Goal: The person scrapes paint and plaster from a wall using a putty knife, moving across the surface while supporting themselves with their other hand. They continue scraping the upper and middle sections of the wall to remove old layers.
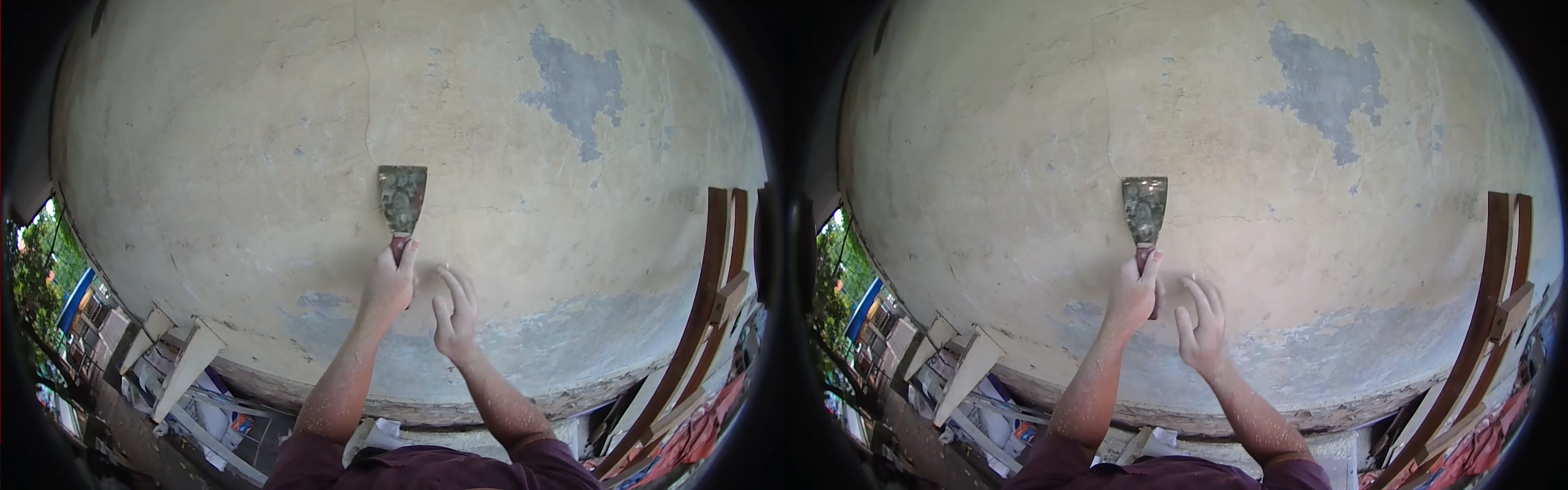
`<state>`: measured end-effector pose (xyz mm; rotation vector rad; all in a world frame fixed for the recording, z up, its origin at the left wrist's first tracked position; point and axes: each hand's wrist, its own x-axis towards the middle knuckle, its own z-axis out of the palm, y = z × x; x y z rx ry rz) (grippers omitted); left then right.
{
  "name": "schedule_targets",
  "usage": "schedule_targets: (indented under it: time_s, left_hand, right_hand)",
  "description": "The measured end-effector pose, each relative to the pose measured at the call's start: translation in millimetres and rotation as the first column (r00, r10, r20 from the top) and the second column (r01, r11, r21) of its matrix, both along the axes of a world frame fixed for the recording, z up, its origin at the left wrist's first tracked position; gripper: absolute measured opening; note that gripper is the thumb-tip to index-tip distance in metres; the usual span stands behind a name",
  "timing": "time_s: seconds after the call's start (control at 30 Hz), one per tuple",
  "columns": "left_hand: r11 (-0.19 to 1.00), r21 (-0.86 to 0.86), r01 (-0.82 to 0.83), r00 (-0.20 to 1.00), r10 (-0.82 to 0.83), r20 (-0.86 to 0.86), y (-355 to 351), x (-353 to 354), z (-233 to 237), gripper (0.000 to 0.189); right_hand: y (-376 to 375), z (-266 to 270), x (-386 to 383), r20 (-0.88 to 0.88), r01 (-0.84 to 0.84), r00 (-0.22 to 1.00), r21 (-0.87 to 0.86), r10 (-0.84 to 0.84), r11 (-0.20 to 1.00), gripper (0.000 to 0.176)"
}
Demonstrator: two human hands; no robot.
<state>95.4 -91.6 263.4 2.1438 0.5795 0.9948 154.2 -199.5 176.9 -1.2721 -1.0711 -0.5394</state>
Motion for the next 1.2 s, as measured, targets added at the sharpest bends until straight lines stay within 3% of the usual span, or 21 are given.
schedule_targets:
  time_s: [0.03,0.07,0.1,0.13,0.2,0.23,0.27,0.3,0.33,0.37,0.4,0.43,0.47,0.53,0.67,0.73,0.83,0.9,0.97,1.07,1.2]
  left_hand:
    - [0.954,-0.246,0.173,0.985,-0.167,0.046,-1.7,3.9,6.6,0.047]
    - [0.954,-0.252,0.165,0.986,-0.156,0.056,-3.4,9.0,9.2,0.047]
    - [0.901,-0.349,0.257,0.959,-0.194,0.205,-5.4,16.2,10.7,0.048]
    - [0.832,-0.421,0.361,0.910,-0.215,0.354,-4.5,18.8,12.4,0.049]
    - [0.840,-0.421,0.342,0.926,-0.225,0.303,-7.0,10.3,12.4,0.047]
    - [0.888,-0.317,0.334,0.923,-0.241,0.299,-9.0,11.4,6.2,0.046]
    - [0.922,-0.213,0.322,0.922,-0.255,0.291,-8.1,11.3,3.1,0.045]
    - [0.942,-0.133,0.309,0.936,-0.277,0.215,0.8,7.2,2.4,0.041]
    - [0.969,0.041,0.243,0.935,-0.245,0.255,13.3,-1.0,2.8,0.041]
    - [0.964,0.214,0.157,0.929,-0.218,0.300,28.9,-13.2,7.0,0.043]
    - [0.910,0.406,-0.082,0.893,-0.114,0.436,54.6,-23.9,12.2,0.045]
    - [0.778,0.533,-0.332,0.817,-0.045,0.575,83.0,-32.2,15.3,0.049]
    - [0.777,0.535,-0.332,0.816,-0.048,0.576,112.3,-35.0,12.7,0.049]
    - [0.535,0.596,-0.600,0.756,0.133,0.641,159.7,-30.0,8.5,0.059]
    - [0.489,0.679,-0.547,0.816,0.132,0.562,164.0,-35.6,5.4,0.063]
    - [0.481,0.687,-0.544,0.822,0.142,0.552,169.5,-36.0,6.6,0.064]
    - [0.475,0.690,-0.547,0.823,0.152,0.547,170.4,-38.5,6.2,0.062]
    - [0.473,0.718,-0.511,0.845,0.123,0.520,175.0,-41.7,0.3,0.063]
    - [0.467,0.736,-0.490,0.854,0.089,0.513,180.3,-42.5,0.4,0.063]
    - [0.464,0.738,-0.489,0.861,0.122,0.494,176.6,-43.3,-2.9,0.064]
    - [0.443,0.736,-0.512,0.852,0.151,0.502,180.3,-43.5,-3.1,0.064]
  right_hand:
    - [3.5,8.8,-9.1,0.018,-0.013,1.000,-0.011,0.014,1.000,0.047]
    - [1.5,29.0,-25.1,-0.186,-0.202,0.959,0.077,0.213,0.976,0.049]
    - [1.3,43.0,-32.9,-0.365,-0.352,0.840,0.200,0.403,0.915,0.051]
    - [2.6,50.9,-28.3,-0.360,-0.355,0.841,0.195,0.403,0.914,0.051]
    - [3.9,62.9,-16.6,-0.156,-0.125,0.982,-0.108,0.108,0.986,0.057]
    - [15.3,58.0,-11.2,0.068,0.033,0.997,-0.040,-0.030,0.999,0.060]
    - [16.4,60.4,-16.1,0.076,0.037,0.996,-0.042,-0.034,0.998,0.060]
    - [15.2,63.2,-25.5,0.048,0.148,0.989,-0.171,-0.142,0.974,0.061]
    - [17.5,64.3,-32.3,0.034,0.248,0.968,-0.300,-0.249,0.921,0.061]
    - [28.4,56.8,-25.0,0.082,0.288,0.956,-0.077,-0.282,0.954,0.059]
    - [28.8,59.0,-22.9,0.092,0.290,0.955,-0.076,-0.283,0.954,0.059]
    - [26.4,62.1,-23.4,0.151,0.392,0.918,-0.200,-0.367,0.898,0.058]
    - [27.8,66.6,-28.8,0.213,0.487,0.873,-0.311,-0.439,0.816,0.058]
    - [41.4,105.7,-38.0,0.271,0.537,0.841,-0.307,-0.468,0.786,0.054]
    - [94.9,232.1,-54.0,0.297,0.574,0.812,-0.255,-0.502,0.778,0.051]
    - [103.6,268.4,-64.8,0.285,0.609,0.790,-0.259,-0.543,0.750,0.051]
    - [95.2,262.9,-63.2,0.259,0.632,0.775,-0.308,-0.576,0.712,0.050]
    - [80.3,202.9,-51.8,0.246,0.649,0.759,-0.221,-0.602,0.728,0.050]
    - [46.0,101.8,-30.3,0.084,0.593,0.805,-0.106,-0.587,0.798,0.049]
    - [32.5,122.2,-29.8,0.100,0.645,0.764,-0.077,-0.638,0.760,0.050]
    - [24.7,266.2,-24.3,0.176,0.741,0.671,-0.141,-0.720,0.657,0.044]
